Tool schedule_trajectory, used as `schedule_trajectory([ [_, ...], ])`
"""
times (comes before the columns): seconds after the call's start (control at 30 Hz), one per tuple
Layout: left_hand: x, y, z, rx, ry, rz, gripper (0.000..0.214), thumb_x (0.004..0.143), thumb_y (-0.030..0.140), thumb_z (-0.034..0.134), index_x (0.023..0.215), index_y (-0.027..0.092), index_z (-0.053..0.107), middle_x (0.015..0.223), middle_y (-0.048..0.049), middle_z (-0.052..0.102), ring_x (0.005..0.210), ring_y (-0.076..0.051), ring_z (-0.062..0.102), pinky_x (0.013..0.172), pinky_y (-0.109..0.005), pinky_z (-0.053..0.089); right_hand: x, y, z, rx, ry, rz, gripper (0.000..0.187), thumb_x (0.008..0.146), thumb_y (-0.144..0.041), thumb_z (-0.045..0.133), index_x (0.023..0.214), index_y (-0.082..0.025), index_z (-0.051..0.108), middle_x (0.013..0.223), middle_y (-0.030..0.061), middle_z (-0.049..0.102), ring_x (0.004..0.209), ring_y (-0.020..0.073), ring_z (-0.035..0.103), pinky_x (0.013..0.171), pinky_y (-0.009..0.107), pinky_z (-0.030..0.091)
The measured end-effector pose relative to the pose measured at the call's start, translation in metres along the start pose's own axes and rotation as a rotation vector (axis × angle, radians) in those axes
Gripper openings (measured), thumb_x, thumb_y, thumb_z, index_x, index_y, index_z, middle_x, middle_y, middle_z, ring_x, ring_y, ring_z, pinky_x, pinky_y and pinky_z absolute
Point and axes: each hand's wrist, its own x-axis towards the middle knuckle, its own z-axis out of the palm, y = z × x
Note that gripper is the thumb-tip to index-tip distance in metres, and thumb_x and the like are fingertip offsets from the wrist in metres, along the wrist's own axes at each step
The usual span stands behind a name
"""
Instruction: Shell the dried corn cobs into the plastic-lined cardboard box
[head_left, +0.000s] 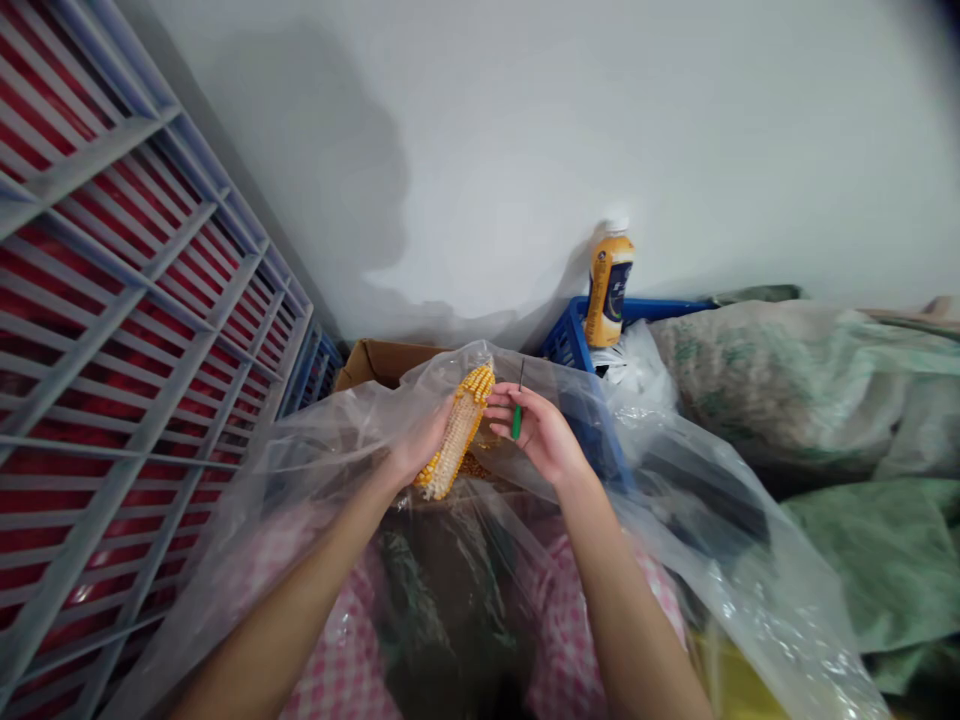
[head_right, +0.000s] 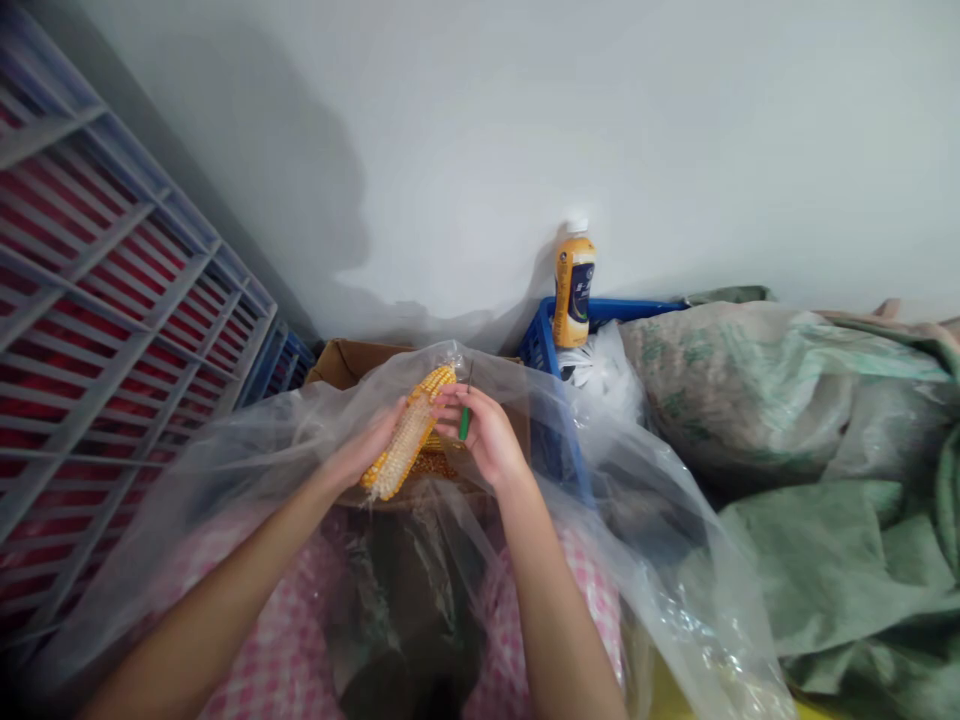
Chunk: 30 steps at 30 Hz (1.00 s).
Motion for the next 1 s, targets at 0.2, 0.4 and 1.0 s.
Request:
schedule_trajectory([
  [0.2, 0.004, -0.01, -0.001, 0.042, -0.012, 0.037, 0.054, 0.086, 0.057, 0.035, 0.112, 0.018, 0.063, 0.122, -0.0078, 0.062, 0.119, -0.026, 0.051, 0.104, -0.039, 0.035, 0.0, 0.004, 0.002, -0.067, 0.059, -0.01, 0.025, 0.059, -0.017, 0.071, 0.083, -0.018, 0.064, 0.088, 0.0008, 0.066, 0.076, 0.0105, 0.062, 0.072, 0.024, 0.05],
  [0.4, 0.001, -0.013, 0.0, 0.038, -0.042, 0.072, 0.052, 0.088, 0.054, 0.032, 0.118, 0.022, 0.06, 0.132, -0.0028, 0.055, 0.126, -0.022, 0.045, 0.11, -0.034, 0.028, 0.003, 0.006, 0.003, -0.053, 0.085, -0.004, 0.025, 0.056, -0.014, 0.074, 0.079, -0.018, 0.065, 0.085, 0.0007, 0.066, 0.076, 0.0096, 0.062, 0.072, 0.022, 0.051],
  [1.0, 0.0, -0.004, 0.002, 0.071, -0.08, 0.077, 0.053, 0.09, 0.052, 0.031, 0.115, 0.017, 0.062, 0.128, -0.0078, 0.058, 0.12, -0.024, 0.051, 0.108, -0.037, 0.032, 0.004, 0.009, 0.004, -0.051, 0.06, 0.002, 0.028, 0.05, -0.013, 0.074, 0.076, -0.017, 0.065, 0.078, -0.0013, 0.065, 0.07, 0.0088, 0.062, 0.07, 0.022, 0.05],
])
